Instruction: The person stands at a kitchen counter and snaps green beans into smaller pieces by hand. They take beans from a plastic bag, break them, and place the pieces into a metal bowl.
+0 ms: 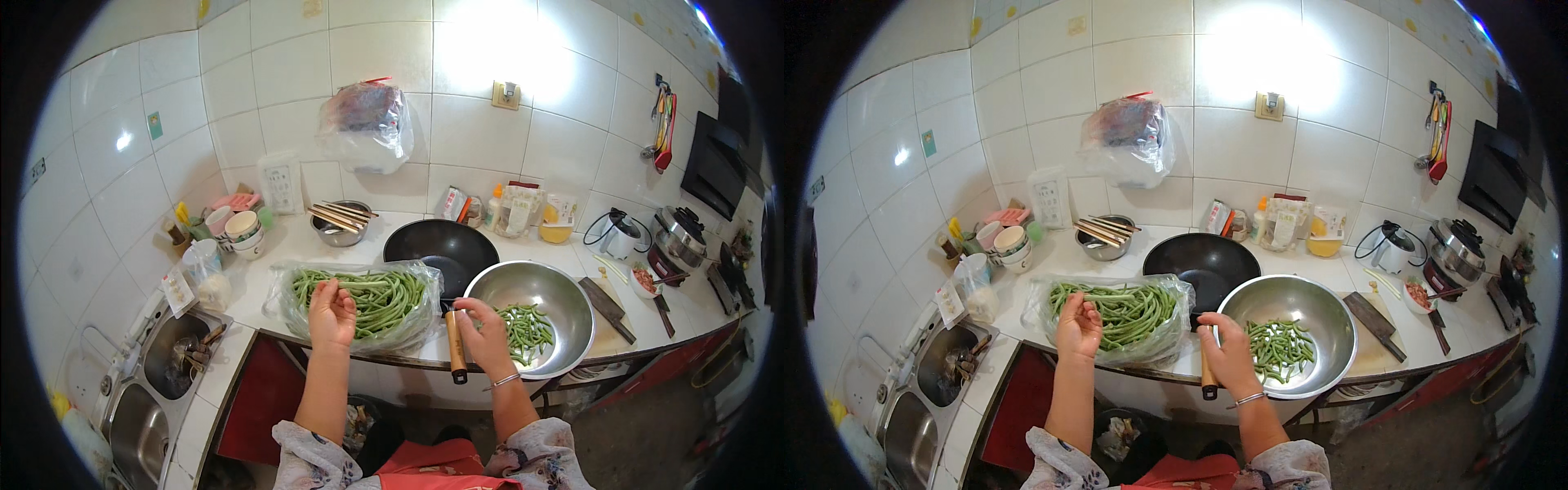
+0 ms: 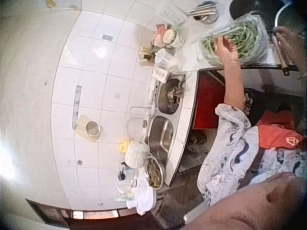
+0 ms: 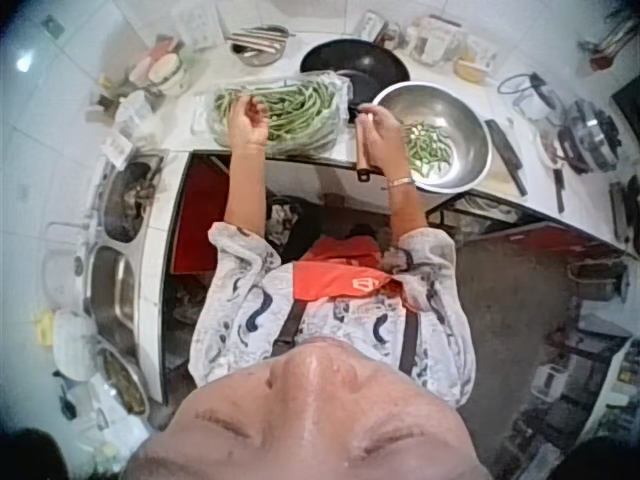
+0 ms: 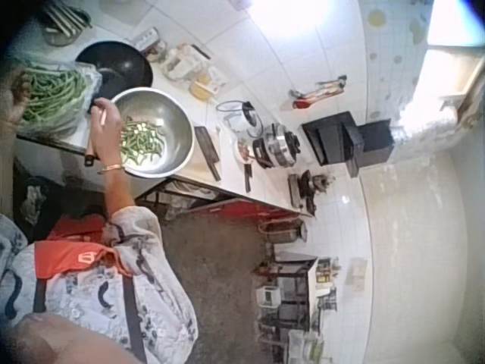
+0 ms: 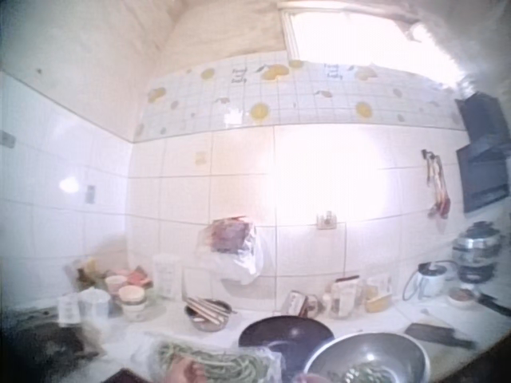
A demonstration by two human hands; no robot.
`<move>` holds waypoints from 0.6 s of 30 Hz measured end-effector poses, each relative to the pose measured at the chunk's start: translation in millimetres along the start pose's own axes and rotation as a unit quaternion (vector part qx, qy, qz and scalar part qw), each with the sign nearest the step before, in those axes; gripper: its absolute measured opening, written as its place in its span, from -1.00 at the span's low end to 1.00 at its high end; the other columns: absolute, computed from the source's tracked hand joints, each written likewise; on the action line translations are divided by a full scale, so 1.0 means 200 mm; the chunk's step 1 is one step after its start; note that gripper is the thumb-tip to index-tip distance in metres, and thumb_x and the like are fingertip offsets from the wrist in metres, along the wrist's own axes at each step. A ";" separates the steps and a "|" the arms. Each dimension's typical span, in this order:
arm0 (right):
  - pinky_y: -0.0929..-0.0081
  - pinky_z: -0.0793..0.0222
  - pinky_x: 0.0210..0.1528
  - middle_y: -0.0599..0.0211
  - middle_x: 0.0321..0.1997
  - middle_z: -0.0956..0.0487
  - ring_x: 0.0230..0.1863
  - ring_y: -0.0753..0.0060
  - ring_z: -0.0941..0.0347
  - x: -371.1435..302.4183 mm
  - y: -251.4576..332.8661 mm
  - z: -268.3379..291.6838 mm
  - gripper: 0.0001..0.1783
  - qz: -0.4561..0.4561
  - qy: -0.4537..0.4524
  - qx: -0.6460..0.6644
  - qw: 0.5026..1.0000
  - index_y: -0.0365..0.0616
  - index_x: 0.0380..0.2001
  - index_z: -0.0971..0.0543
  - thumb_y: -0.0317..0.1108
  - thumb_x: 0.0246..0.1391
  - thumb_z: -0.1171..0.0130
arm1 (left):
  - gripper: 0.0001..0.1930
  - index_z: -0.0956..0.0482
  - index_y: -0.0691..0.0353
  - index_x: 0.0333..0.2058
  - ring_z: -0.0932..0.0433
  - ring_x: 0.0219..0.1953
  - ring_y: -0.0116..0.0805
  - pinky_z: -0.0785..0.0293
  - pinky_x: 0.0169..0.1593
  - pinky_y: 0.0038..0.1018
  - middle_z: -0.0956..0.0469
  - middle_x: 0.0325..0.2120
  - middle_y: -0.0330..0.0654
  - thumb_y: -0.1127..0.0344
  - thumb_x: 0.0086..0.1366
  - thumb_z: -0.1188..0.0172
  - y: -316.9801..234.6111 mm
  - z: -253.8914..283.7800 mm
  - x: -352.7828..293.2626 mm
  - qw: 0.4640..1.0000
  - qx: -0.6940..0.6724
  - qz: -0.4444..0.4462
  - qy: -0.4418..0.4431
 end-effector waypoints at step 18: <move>0.56 -0.32 -0.48 0.30 -0.61 -0.52 -0.58 0.51 -0.43 0.09 0.08 -0.40 -0.78 -0.023 0.113 -0.002 0.993 -0.26 -0.39 -0.53 -0.29 0.01 -0.09 | -0.91 -0.42 0.09 -0.37 -0.50 -0.45 -0.40 -0.42 -0.51 -0.60 -0.52 -0.42 -0.22 0.46 0.16 -0.09 0.15 0.18 0.01 0.991 0.037 0.131 0.003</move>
Point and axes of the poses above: each hand's wrist, its own x-axis towards the middle knuckle, its own z-axis out of the back of the hand, y = z × x, the point moved 8 cm from there along x, towards the middle knuckle
